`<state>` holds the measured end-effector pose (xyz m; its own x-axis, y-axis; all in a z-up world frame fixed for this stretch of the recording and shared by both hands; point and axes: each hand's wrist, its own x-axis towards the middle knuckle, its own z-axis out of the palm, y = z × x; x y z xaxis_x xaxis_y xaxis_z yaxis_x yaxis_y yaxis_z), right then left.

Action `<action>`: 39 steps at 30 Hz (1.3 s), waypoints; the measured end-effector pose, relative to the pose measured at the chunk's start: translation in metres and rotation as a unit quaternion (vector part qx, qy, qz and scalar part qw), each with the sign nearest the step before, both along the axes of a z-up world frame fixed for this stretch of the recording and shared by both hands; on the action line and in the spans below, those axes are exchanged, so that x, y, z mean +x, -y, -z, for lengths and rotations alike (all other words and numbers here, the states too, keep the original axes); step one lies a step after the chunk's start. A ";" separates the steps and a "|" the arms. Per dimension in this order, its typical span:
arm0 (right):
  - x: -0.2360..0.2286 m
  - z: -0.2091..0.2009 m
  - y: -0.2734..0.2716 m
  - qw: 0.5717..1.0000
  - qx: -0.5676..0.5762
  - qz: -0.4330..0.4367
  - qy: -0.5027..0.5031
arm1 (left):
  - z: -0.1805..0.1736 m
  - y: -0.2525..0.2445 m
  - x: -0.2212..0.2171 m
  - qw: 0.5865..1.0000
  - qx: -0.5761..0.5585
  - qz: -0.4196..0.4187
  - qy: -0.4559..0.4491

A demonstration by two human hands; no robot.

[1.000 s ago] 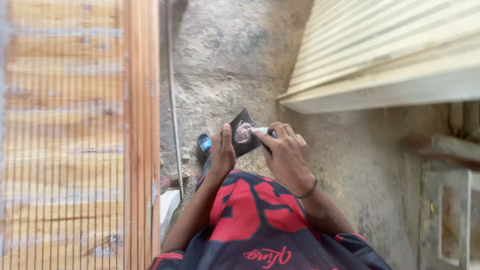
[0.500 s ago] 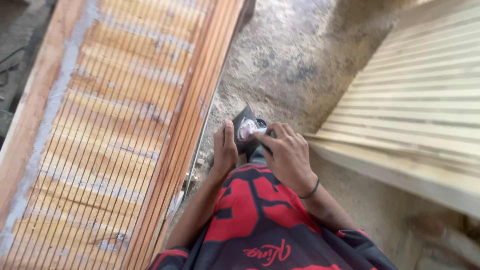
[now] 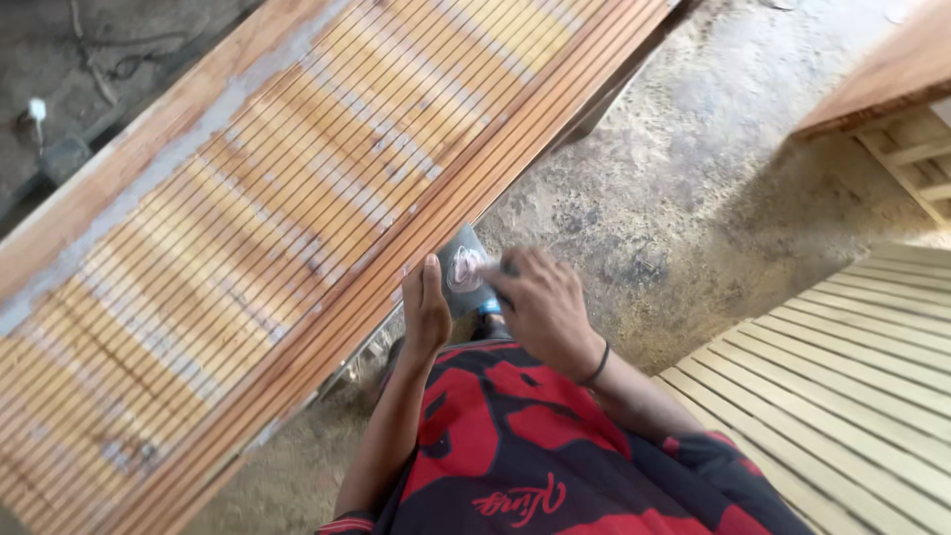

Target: The person uses a putty knife to apply a filler paste into the grooves of a slatted wooden panel. They then use a sanding block to smooth the surface, repeatedly applying filler and sanding to level the wood.

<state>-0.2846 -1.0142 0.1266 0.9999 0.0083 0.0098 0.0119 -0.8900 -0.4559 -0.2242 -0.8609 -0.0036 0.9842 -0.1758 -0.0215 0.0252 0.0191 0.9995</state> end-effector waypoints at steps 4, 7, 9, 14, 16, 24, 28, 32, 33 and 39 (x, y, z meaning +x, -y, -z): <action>0.016 -0.001 0.012 0.992 -0.009 -0.108 0.060 | -0.002 0.007 -0.002 0.997 0.014 -0.078 -0.017; 0.033 -0.002 0.013 0.989 -0.009 -0.136 0.050 | -0.004 0.008 0.010 0.993 0.012 -0.115 -0.010; 0.036 -0.003 0.011 0.992 -0.016 -0.108 0.069 | -0.004 0.007 0.006 0.992 -0.006 -0.124 -0.013; 0.056 -0.004 0.006 0.991 -0.010 -0.129 0.020 | -0.007 0.000 0.026 0.992 -0.009 -0.124 -0.026; 0.053 -0.007 0.002 0.992 -0.003 -0.129 0.012 | -0.012 -0.004 0.017 0.991 0.002 -0.129 -0.042; 0.055 -0.016 -0.023 0.991 0.006 -0.121 0.052 | -0.016 -0.025 0.022 0.992 -0.026 -0.110 -0.062; 0.069 -0.017 -0.031 0.985 0.002 -0.162 0.061 | -0.007 -0.032 0.042 0.991 -0.058 -0.118 -0.027; 0.054 -0.018 -0.033 0.990 -0.020 -0.130 0.055 | -0.008 -0.035 0.023 0.992 -0.025 -0.100 -0.067; 0.055 -0.017 -0.035 0.985 -0.025 -0.148 0.081 | -0.009 -0.039 0.027 0.993 -0.018 -0.102 -0.062; 0.060 -0.022 -0.027 0.994 0.041 -0.095 0.036 | -0.027 -0.047 0.031 0.998 -0.038 -0.043 -0.008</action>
